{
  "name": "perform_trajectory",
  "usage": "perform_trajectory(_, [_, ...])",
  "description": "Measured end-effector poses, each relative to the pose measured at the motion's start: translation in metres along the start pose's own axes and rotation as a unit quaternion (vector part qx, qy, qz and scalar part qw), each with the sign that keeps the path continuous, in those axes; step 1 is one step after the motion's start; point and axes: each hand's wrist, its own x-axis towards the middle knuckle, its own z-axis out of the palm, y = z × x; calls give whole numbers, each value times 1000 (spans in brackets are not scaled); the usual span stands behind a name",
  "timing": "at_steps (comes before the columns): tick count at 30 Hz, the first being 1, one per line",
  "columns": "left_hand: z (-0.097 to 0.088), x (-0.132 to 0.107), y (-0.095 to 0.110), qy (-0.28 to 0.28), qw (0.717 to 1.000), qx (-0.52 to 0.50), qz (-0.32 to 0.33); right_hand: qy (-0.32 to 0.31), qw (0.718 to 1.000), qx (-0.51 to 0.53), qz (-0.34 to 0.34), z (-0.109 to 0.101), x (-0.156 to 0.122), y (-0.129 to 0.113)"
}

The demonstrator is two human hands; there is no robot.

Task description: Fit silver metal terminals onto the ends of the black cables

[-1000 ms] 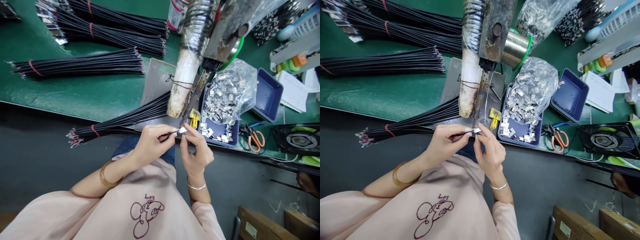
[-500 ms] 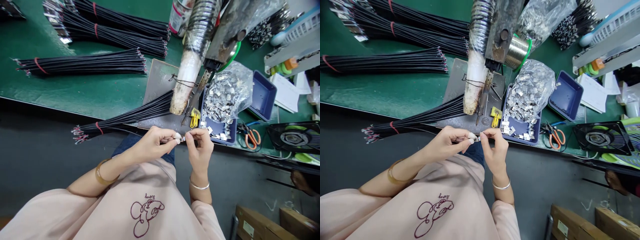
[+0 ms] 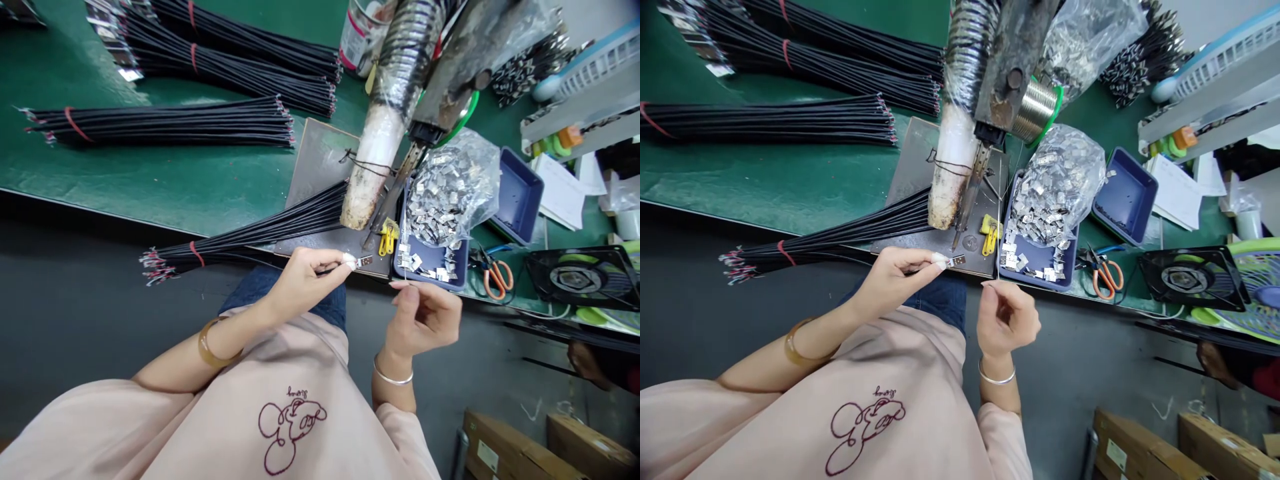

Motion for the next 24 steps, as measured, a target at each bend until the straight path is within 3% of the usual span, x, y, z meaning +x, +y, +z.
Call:
perform_trajectory(4, [-4, 3, 1, -37, 998, -38, -18, -131, 988, -48, -70, 5, 1, -4])
perform_trajectory(7, [-6, 3, 3, -63, 997, -51, -20, -190, 977, -47, -78, 12, 2, -5])
perform_trajectory(12, [-3, 1, 4, -78, 997, -10, 2, -241, 970, 22, 25, 13, 1, -3])
perform_trajectory(14, [-1, 1, 4, -62, 998, -13, -6, -221, 968, 62, 100, 9, 0, -3])
perform_trajectory(16, [1, 2, 3, -28, 999, -29, -25, -146, 974, 90, 149, 6, -1, -4])
perform_trajectory(18, [3, 4, 2, 2, 998, -42, -44, -50, 982, 115, 142, 4, -1, -4])
perform_trajectory(20, [3, 7, 3, 14, 997, -48, -54, 4, 986, 122, 110, 4, -2, -3])
perform_trajectory(22, [2, 9, 4, 15, 997, -51, -56, -8, 990, 101, 97, 6, -2, -1])
perform_trajectory(24, [1, 11, 6, 12, 997, -54, -55, -67, 990, 77, 95, 10, -4, 1])
